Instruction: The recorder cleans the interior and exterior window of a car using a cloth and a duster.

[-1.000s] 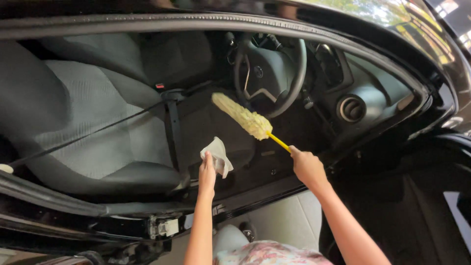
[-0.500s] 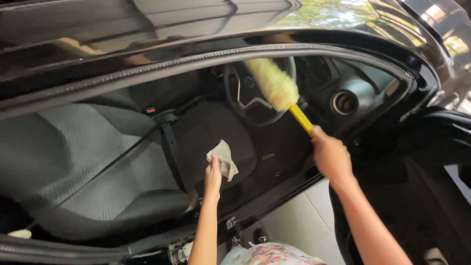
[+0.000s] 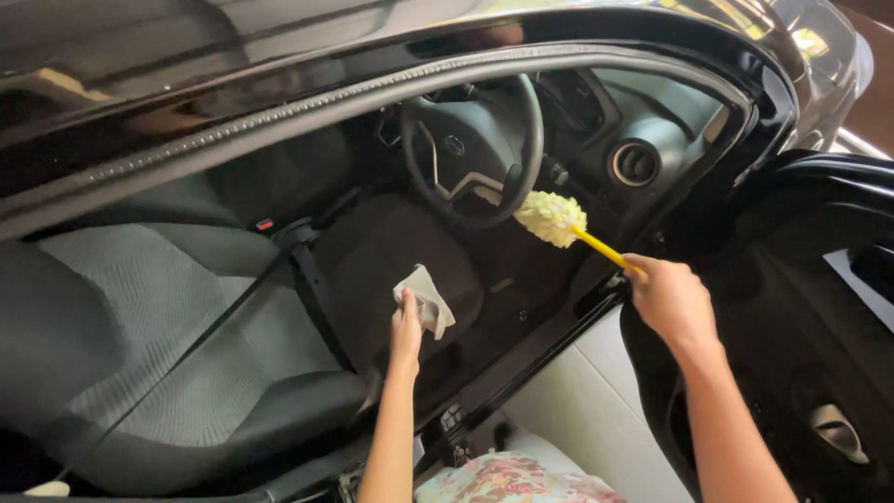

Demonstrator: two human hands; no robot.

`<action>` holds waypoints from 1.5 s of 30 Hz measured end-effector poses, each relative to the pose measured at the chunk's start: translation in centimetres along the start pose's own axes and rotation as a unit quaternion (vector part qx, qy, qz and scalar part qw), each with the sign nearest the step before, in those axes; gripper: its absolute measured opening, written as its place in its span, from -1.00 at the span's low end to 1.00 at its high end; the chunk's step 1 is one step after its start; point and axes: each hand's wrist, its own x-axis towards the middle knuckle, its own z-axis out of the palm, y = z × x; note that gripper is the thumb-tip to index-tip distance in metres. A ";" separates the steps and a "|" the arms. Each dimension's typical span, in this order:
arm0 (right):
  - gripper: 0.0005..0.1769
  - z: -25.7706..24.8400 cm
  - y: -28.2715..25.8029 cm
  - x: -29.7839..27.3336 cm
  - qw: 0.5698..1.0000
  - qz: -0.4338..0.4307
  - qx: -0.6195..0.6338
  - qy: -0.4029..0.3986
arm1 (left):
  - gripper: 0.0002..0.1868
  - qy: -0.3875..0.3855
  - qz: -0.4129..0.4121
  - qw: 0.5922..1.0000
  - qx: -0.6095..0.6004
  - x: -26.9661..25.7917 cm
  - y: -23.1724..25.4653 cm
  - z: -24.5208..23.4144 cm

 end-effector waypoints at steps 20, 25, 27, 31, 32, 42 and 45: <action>-0.60 3.4 -3.4 -0.1 0.966 -0.100 0.237 0.012 | -0.16 0.058 0.039 0.992 -0.105 4.5 0.2 2.9; -0.57 5.2 -4.5 1.1 0.988 -0.033 0.138 0.056 | -0.13 0.057 0.044 0.985 -0.157 4.6 0.4 2.1; -0.67 8.2 -4.7 0.4 0.997 0.007 0.051 -0.055 | -0.14 0.062 0.029 0.987 -0.147 4.7 0.4 1.6; -0.59 11.5 -3.7 0.2 0.988 -0.083 0.130 -0.012 | -0.13 0.078 0.002 0.993 -0.094 5.3 -0.1 0.5; -0.62 10.7 -3.9 0.8 0.989 -0.095 0.114 -0.022 | -0.14 0.055 0.012 0.988 -0.141 5.7 -0.2 0.2; -0.64 4.3 -7.2 4.9 0.983 -0.073 0.104 0.129 | -0.14 0.040 0.005 0.987 -0.153 5.1 0.7 -0.1; -0.68 7.2 -7.5 3.4 0.993 -0.074 0.055 0.069 | -0.14 0.025 0.012 0.988 -0.152 5.0 0.6 -0.1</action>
